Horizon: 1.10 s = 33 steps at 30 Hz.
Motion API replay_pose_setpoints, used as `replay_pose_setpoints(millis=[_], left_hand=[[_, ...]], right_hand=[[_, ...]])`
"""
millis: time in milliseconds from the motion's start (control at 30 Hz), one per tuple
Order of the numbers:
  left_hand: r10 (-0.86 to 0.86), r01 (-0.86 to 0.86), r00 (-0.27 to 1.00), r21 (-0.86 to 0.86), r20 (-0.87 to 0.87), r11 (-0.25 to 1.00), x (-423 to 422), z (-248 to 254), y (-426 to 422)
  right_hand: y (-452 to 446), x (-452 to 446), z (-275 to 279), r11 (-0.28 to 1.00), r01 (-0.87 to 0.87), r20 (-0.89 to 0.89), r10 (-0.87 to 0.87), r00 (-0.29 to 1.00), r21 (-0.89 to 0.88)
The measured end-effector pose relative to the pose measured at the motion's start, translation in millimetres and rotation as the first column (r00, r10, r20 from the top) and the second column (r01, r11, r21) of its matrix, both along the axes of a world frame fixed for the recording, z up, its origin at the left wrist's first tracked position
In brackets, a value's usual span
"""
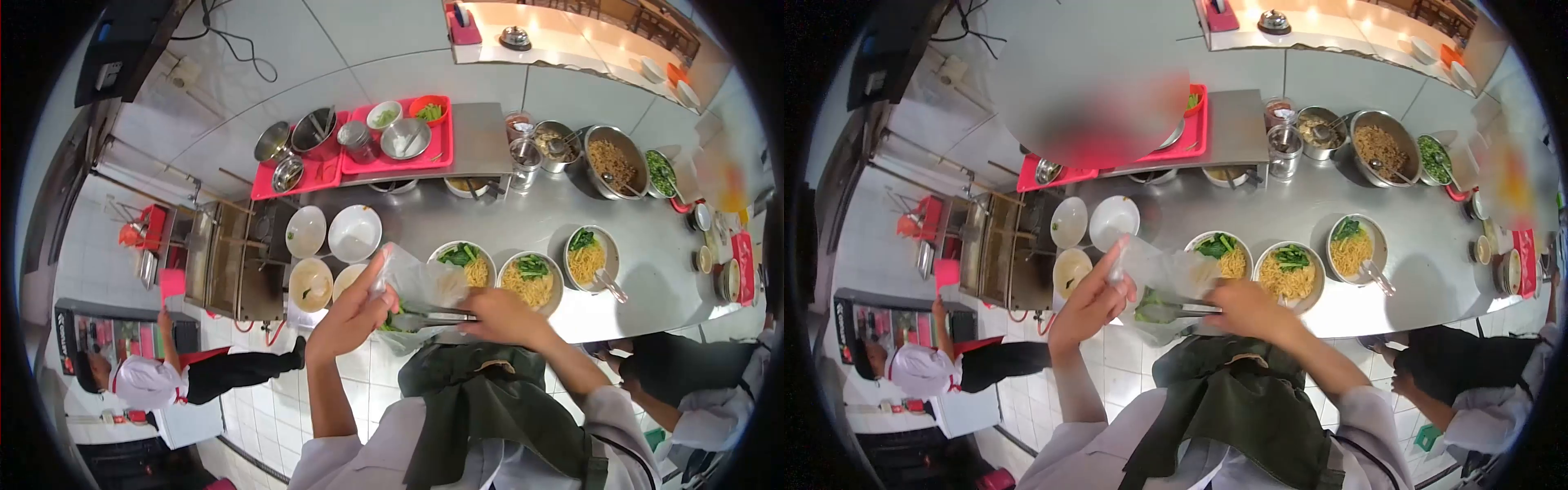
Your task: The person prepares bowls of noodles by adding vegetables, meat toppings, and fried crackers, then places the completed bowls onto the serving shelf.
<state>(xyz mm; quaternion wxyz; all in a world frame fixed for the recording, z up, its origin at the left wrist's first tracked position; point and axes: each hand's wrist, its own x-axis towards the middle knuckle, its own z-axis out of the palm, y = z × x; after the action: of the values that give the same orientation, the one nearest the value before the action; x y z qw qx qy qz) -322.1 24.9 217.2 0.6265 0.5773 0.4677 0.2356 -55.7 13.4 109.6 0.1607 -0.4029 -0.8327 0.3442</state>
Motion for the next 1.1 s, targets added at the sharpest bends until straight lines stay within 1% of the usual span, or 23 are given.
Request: replay_pose_setpoints(millis=[67, 133, 167, 200, 267, 300, 333, 400, 433, 500, 533, 567, 600, 667, 733, 800, 833, 867, 900, 933, 967, 1033, 1100], left_hand=[[0.000, 0.000, 0.998, -0.007, -0.067, 1.000, -0.8, 4.5, -4.1], [-0.026, 0.035, 0.987, 0.055, -0.160, 0.998, -13.2, 9.7, -9.1], [-0.006, 0.008, 0.997, 0.037, -0.078, 0.999, -22.1, 9.4, -13.4], [0.014, -0.014, 1.000, 0.011, 0.013, 1.000, -28.8, 8.2, -17.5], [0.037, -0.033, 0.997, -0.065, 0.070, 0.997, -46.0, 5.7, -18.8], [0.055, -0.052, 0.998, -0.078, 0.043, 0.996, -47.3, 9.6, -18.4], [0.015, -0.012, 0.999, -0.068, 0.052, 0.998, -51.6, 15.9, -17.4], [0.005, -0.002, 0.994, -0.035, 0.110, 0.999, -63.3, 29.6, -23.1], [-0.019, 0.010, 0.981, 0.048, 0.193, 0.999, -65.5, 38.7, -25.7], [-0.097, 0.051, 0.952, 0.160, 0.291, 0.986, -70.1, 47.1, -16.8], [-0.152, 0.052, 0.914, 0.264, 0.376, 0.963, -71.1, 53.1, -12.6], [-0.203, 0.055, 0.912, 0.384, 0.356, 0.922, -60.4, 69.9, -3.6], [-0.248, 0.053, 0.910, 0.498, 0.333, 0.865, -41.9, 93.4, 11.4], [-0.379, 0.261, 0.919, 0.553, 0.108, 0.791, -5.1, 140.7, 47.4], [-0.455, 0.326, 0.890, 0.648, 0.035, 0.689, 48.1, 160.7, 80.6], [-0.530, 0.319, 0.846, 0.737, 0.062, 0.596, 96.4, 156.5, 110.2], [-0.595, 0.303, 0.801, 0.806, 0.074, 0.509, 107.7, 156.6, 119.4], [-0.591, 0.304, 0.805, 0.812, 0.061, 0.498, 109.5, 163.3, 122.6], [-0.499, 0.272, 0.866, 0.853, -0.015, 0.446, 111.9, 170.4, 125.6], [-0.396, 0.248, 0.915, 0.888, -0.082, 0.388, 116.2, 175.4, 128.4], [-0.320, 0.118, 0.947, 0.944, -0.014, 0.308, 117.5, 169.0, 135.5], [-0.056, 0.028, 0.998, 0.978, -0.017, 0.206, 102.3, 152.1, 147.8], [0.150, -0.318, 0.947, 0.898, 0.284, 0.303, 94.4, 93.6, 155.1]], right_hand=[[0.0, -25.9, -5.3, 1.000, 0.000, 0.094, -0.002, 0.996, 0.014], [4.7, -31.7, 11.1, 0.975, 0.073, -0.024, -0.080, 0.997, -0.211], [5.8, -24.2, 17.1, 0.954, 0.214, -0.031, -0.225, 0.974, -0.209], [10.3, -24.7, 9.5, 0.953, 0.239, -0.008, -0.245, 0.970, -0.184], [18.7, -27.1, -45.2, 0.982, 0.187, 0.029, -0.188, 0.982, 0.039], [21.7, -37.1, -74.1, 0.990, 0.027, 0.138, -0.008, 0.990, -0.140], [17.9, -42.5, -59.8, 0.989, 0.067, 0.146, -0.048, 0.988, -0.129], [3.2, -53.9, -2.2, 0.948, -0.226, -0.290, 0.156, 0.944, -0.226], [-5.0, -59.1, 16.4, 0.953, -0.202, -0.286, 0.133, 0.949, -0.228], [-15.1, -66.0, 50.4, 0.957, -0.178, -0.614, 0.000, 0.790, -0.229], [-15.9, -71.8, 68.5, 0.979, -0.079, -0.674, -0.072, 0.735, -0.190], [-13.9, -76.1, 85.5, 0.988, 0.023, -0.733, -0.131, 0.668, -0.155], [-7.3, -74.0, 102.1, 0.991, 0.124, -0.729, -0.124, 0.673, -0.054], [8.6, -70.0, 129.9, 0.970, 0.238, -0.722, -0.123, 0.681, 0.058], [27.1, -68.3, 152.7, 0.930, 0.324, -0.646, -0.140, 0.750, 0.175], [67.3, -54.0, 139.7, 0.889, 0.426, -0.565, -0.266, 0.781, 0.170], [88.1, -56.4, 149.7, 0.791, 0.553, -0.766, -0.177, 0.618, 0.263], [108.3, -58.7, 159.2, 0.669, 0.681, -0.905, -0.029, 0.424, 0.297], [123.4, -54.0, 165.7, 0.669, 0.678, -0.909, -0.012, 0.418, 0.303], [136.7, -47.3, 169.8, 0.763, 0.639, -0.942, -0.136, 0.307, 0.098], [148.5, -40.4, 170.7, 0.816, 0.567, -0.938, -0.277, 0.207, -0.116], [184.0, -32.1, 158.4, 0.822, 0.557, -0.929, -0.290, 0.229, -0.119], [225.4, -24.1, 142.0, 0.817, 0.571, -0.906, -0.299, 0.299, -0.081]])
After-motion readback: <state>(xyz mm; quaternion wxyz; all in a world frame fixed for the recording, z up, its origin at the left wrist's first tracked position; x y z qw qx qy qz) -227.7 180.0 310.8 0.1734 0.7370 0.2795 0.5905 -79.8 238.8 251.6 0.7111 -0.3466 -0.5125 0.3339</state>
